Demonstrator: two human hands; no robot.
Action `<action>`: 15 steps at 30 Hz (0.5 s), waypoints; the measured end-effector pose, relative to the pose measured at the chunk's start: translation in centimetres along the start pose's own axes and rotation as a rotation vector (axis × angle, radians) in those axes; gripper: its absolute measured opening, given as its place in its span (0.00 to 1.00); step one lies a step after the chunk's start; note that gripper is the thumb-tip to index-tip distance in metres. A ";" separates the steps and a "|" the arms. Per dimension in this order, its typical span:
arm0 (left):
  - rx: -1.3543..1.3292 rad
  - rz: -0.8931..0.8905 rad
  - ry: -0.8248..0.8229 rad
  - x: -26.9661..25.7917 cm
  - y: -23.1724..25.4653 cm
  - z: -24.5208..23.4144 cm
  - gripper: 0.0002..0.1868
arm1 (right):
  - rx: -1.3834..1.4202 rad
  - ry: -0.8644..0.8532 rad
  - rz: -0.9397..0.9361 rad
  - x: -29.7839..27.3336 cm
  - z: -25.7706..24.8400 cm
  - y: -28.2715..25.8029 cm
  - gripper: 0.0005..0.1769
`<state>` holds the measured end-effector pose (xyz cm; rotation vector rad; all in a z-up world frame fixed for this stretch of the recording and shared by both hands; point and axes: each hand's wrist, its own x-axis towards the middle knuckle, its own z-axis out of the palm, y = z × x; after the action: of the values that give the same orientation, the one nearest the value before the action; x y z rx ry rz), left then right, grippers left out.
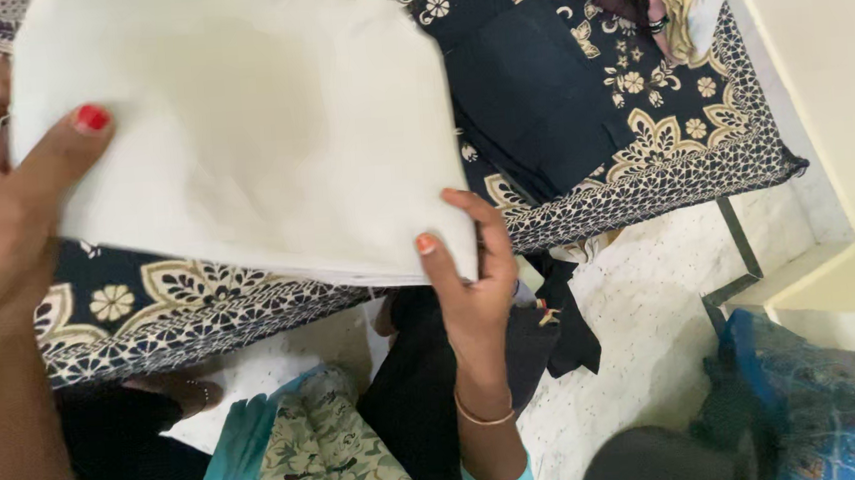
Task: The person irons a light-colored pair of pants on a patterned bedspread, using a handheld electric iron. They smooth the fabric, iron both sides, and then fold the pants before picking up another garment.
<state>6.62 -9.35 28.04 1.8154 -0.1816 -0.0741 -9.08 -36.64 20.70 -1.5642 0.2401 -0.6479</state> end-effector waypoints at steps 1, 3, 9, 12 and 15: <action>-0.109 -0.027 -0.081 2.1 0.7 1.5 0.21 | 0.021 0.069 -0.028 0.6 -0.7 0.0 0.22; -0.282 0.132 -0.301 6.7 1.5 6.1 0.25 | -0.020 0.241 -0.033 2.2 -2.2 0.3 0.23; -0.312 0.185 -0.604 19.2 1.5 23.2 0.35 | -0.259 0.534 -0.180 7.7 -7.6 2.9 0.20; -0.309 0.328 -0.678 23.6 -0.6 31.7 0.29 | -0.413 0.608 -0.251 9.7 -9.8 6.1 0.19; -0.345 0.222 -0.704 26.9 -5.0 38.9 0.23 | -0.454 0.618 -0.218 11.3 -10.9 11.0 0.22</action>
<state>27.88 -49.82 14.72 1.3529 -0.8134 -0.5546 -3.14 -53.05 12.69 -1.7955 0.7246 -1.3147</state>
